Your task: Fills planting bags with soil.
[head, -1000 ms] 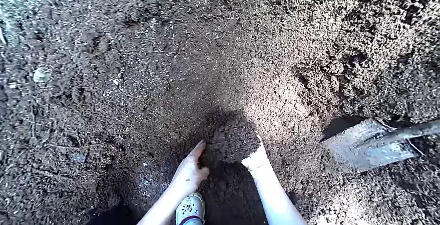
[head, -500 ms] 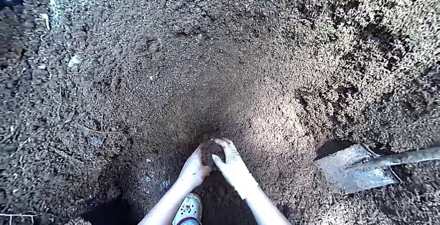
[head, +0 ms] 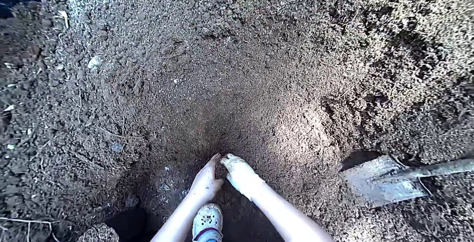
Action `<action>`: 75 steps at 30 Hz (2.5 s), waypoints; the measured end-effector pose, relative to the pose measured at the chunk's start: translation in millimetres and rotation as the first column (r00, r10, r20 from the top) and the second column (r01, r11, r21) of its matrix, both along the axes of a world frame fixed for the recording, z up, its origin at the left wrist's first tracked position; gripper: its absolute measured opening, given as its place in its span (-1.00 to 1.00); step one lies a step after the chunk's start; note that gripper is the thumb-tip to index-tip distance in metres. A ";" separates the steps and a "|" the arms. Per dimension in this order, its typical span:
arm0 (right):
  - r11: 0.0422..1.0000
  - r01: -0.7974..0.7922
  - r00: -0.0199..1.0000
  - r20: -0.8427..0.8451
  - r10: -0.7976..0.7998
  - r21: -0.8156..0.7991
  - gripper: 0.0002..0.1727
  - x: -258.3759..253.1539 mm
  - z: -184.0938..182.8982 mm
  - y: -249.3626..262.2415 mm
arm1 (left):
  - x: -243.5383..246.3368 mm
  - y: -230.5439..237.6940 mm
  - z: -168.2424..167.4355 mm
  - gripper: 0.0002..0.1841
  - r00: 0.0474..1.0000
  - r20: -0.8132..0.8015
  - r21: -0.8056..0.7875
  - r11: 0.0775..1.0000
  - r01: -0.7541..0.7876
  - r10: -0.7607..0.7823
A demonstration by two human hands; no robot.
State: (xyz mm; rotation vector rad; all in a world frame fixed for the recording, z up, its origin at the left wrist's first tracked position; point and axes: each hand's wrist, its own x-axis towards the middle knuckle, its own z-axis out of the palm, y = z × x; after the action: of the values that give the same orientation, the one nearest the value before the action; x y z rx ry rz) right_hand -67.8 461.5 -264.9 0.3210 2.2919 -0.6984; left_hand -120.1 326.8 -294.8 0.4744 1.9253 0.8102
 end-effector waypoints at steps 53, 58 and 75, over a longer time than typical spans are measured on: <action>0.729 0.649 0.748 0.359 -0.558 -0.217 0.16 35.1 -63.2 -8.4 | 27.2 -55.1 -11.4 -0.58 0.992 -0.057 -0.231 0.965 -0.121 0.110; 0.557 0.723 0.688 0.501 -0.524 -0.410 -0.18 33.1 -45.8 15.7 | 16.9 -52.7 -33.5 -0.21 0.939 0.212 -0.188 0.954 -0.232 0.270; 0.525 0.677 0.734 0.532 -0.423 -0.516 -0.24 44.6 -53.6 42.6 | 20.3 -39.7 -22.5 -0.32 0.918 0.183 -0.041 0.936 -0.349 0.350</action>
State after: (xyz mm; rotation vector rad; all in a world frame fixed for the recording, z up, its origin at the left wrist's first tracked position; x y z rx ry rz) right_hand -23.1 504.2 -318.5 0.7738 1.4036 -1.6287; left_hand -99.8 287.1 -317.3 0.0401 1.8582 1.0371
